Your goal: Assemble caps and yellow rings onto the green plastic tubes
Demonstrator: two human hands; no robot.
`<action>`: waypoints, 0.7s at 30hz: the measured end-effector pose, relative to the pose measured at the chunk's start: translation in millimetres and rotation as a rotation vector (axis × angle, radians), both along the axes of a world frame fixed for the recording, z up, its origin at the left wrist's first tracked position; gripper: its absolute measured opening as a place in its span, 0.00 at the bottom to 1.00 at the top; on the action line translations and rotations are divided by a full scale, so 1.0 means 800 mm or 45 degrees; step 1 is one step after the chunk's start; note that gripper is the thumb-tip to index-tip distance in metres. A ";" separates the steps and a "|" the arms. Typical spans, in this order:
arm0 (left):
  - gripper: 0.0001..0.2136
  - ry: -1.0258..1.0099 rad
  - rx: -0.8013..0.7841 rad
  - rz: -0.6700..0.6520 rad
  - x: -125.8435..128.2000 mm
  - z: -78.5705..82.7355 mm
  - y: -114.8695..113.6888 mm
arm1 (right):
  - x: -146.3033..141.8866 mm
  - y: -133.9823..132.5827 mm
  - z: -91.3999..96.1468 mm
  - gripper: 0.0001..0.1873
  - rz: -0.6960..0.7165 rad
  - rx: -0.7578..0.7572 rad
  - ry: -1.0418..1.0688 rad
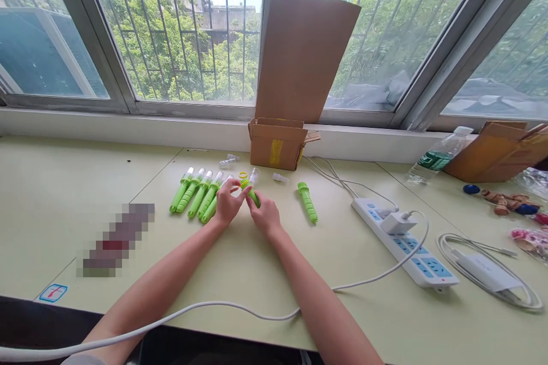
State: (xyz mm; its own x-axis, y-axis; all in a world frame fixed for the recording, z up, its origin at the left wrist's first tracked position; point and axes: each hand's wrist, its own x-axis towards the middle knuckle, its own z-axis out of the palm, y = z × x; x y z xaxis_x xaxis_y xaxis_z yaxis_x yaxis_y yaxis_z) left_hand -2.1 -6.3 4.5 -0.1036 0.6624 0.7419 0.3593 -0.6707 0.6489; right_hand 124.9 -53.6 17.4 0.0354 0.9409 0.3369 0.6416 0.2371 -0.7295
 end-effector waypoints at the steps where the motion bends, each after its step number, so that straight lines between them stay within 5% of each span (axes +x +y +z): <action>1: 0.15 0.007 -0.002 0.005 0.000 0.000 0.000 | 0.000 0.000 -0.001 0.21 -0.004 0.000 -0.023; 21: 0.17 0.039 -0.029 -0.121 -0.001 -0.001 0.006 | 0.011 0.011 -0.006 0.26 0.147 -0.269 0.570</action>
